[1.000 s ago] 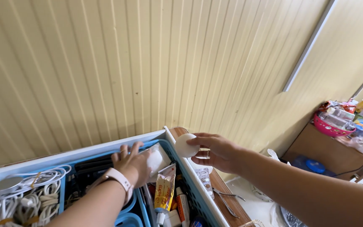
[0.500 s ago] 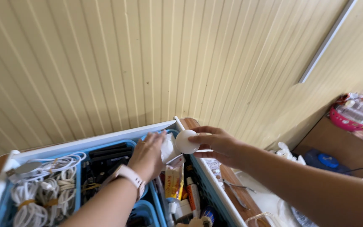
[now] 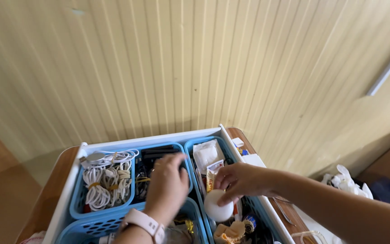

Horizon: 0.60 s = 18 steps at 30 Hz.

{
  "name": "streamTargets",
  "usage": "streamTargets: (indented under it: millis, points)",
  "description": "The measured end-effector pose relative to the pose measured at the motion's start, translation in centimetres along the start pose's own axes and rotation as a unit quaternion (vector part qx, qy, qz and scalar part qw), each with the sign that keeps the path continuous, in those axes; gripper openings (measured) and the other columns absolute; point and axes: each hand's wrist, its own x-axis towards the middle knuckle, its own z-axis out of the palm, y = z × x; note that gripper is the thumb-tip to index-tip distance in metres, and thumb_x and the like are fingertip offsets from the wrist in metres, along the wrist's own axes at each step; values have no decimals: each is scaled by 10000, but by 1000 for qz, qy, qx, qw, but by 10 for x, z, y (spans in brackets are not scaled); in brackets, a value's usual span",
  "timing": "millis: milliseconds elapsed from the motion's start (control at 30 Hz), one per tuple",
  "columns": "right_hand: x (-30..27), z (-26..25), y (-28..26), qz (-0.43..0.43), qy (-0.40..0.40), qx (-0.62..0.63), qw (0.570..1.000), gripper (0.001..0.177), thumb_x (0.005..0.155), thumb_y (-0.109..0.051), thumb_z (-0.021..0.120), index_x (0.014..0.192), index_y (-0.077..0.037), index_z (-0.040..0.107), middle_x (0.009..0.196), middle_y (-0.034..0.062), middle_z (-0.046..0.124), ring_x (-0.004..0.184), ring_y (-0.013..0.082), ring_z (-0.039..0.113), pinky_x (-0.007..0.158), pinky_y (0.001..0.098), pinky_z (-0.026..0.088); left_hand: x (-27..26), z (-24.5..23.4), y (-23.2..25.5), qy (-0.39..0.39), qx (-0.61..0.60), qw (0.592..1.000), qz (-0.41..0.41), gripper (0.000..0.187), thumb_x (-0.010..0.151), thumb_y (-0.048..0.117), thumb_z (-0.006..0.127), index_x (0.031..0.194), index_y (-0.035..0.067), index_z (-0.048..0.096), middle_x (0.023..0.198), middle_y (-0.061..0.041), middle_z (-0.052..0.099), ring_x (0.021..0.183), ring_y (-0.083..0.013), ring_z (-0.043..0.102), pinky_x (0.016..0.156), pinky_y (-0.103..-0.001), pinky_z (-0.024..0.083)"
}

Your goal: The person organizes a drawer by sorting and placing various small items into blue plastic compartments. They handle cables, chargers, hair accessories, and small containers, arranging them neatly within the drawer sections.

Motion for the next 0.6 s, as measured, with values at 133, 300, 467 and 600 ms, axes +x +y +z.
streamTargets:
  millis: [133,300,467,600]
  points:
    - [-10,9,6,5,6,-85,996,319,660,-151,788,882,19,635,814,90,626,707,163,639,632,247,561,-15,0,27,-129,-49,990,39,200,737,60,640,935,74,657,932,-107,664,916,-244,596,873,-329,447]
    - [-11,3,1,9,68,-79,994,239,719,-154,719,872,-7,608,782,83,670,647,145,660,611,258,576,-31,5,42,-263,-71,961,51,204,775,12,531,960,29,615,939,-129,646,874,-223,642,843,-294,512]
    - [-5,-6,-12,-68,297,-200,931,172,803,-208,572,916,-111,658,814,53,677,811,166,657,761,324,532,-45,30,41,-228,49,965,124,369,834,72,493,1175,-66,461,1212,-235,451,1205,-342,377,1024,-445,231]
    - [6,8,-4,-192,273,-192,923,289,810,-196,526,1084,-185,618,1048,25,554,923,176,605,835,330,499,-53,48,47,-361,121,922,72,600,912,347,506,1276,-79,294,1382,-294,140,1324,-377,75,1060,-494,24]
